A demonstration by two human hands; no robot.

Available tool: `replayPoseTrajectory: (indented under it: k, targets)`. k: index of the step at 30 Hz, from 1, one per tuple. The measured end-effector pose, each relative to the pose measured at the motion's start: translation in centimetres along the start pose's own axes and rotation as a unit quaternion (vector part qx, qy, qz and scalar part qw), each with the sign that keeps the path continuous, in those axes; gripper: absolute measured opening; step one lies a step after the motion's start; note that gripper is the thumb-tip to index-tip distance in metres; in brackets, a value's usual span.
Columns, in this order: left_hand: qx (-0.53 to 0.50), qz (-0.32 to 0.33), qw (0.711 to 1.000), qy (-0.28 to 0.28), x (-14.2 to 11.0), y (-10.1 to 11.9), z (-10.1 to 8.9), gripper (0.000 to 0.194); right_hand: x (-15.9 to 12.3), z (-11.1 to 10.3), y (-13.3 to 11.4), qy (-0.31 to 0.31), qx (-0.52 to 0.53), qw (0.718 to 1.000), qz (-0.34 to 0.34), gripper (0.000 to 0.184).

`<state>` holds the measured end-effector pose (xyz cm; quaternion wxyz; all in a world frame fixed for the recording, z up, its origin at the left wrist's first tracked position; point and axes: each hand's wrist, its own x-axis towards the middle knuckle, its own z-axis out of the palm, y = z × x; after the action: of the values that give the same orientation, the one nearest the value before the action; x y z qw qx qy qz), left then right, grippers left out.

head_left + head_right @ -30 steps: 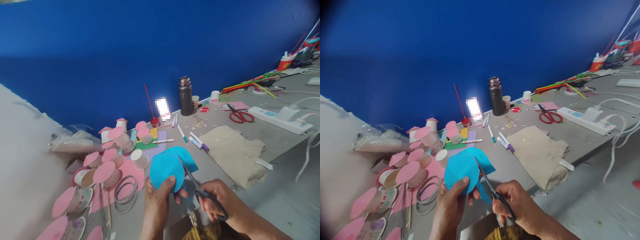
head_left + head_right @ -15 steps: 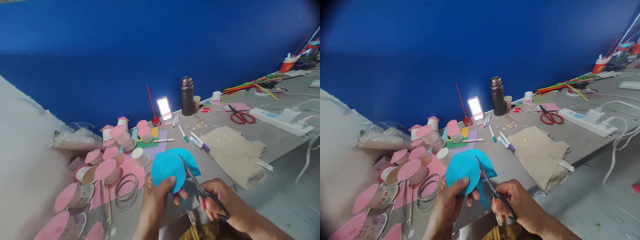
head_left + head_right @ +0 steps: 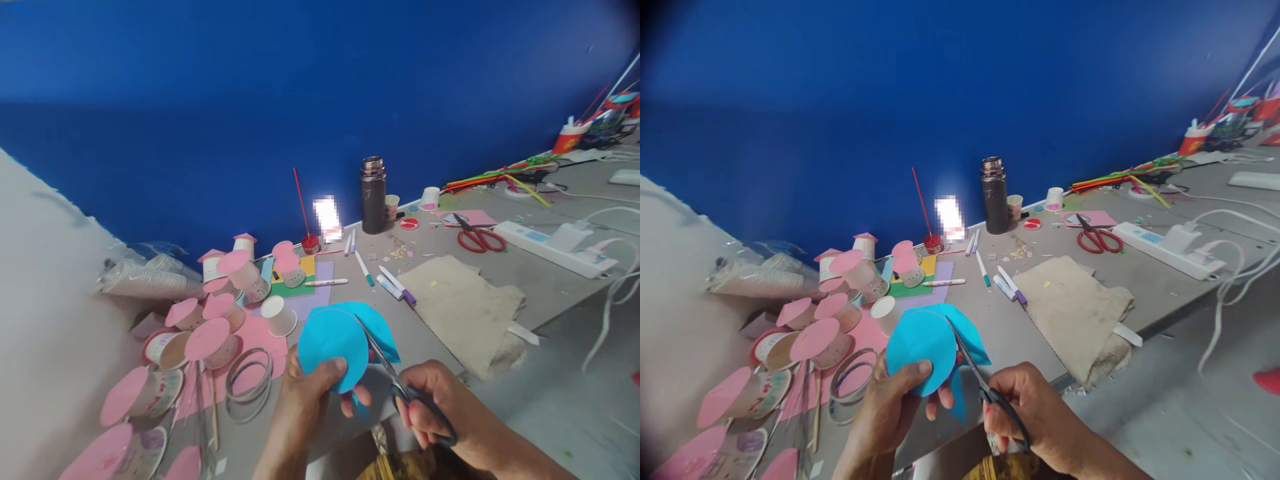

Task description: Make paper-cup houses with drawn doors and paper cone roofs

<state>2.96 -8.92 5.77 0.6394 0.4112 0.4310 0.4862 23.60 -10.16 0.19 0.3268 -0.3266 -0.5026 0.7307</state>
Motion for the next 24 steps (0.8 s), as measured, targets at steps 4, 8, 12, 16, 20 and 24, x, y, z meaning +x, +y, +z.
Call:
replayPoseTrajectory:
  k: [4, 8, 12, 16, 20, 24]
  targets:
    - [0.001, -0.005, 1.0, -0.012, -0.12, -0.15, -0.48, 0.031, -0.18, 0.21, -0.11, 0.0, -0.003, 1.0, 0.011, 0.073]
    - [0.007, -0.011, 1.0, -0.018, -0.22, -0.13, -0.88, 0.03, -0.23, 0.39, -0.38, -0.007, -0.003, 1.0, 0.013, 0.074]
    - [0.0, -0.012, 1.0, -0.025, -0.31, 0.0, -0.87, 0.026, -0.11, 0.5, -0.6, -0.015, 0.003, 1.0, 0.011, 0.074]
    - [0.001, -0.019, 1.0, -0.023, -0.21, 0.13, -0.74, 0.025, -0.02, 0.45, -0.68, -0.017, 0.005, 1.0, 0.013, 0.074]
    - [0.005, -0.025, 0.999, -0.033, 0.01, 0.18, -0.7, 0.029, -0.03, 0.14, -0.57, -0.019, -0.005, 1.0, 0.006, 0.071]
    - [-0.003, -0.032, 0.999, -0.038, 0.11, 0.3, -0.61, 0.028, -0.19, -0.03, -0.53, -0.014, -0.012, 1.0, 0.003, 0.071]
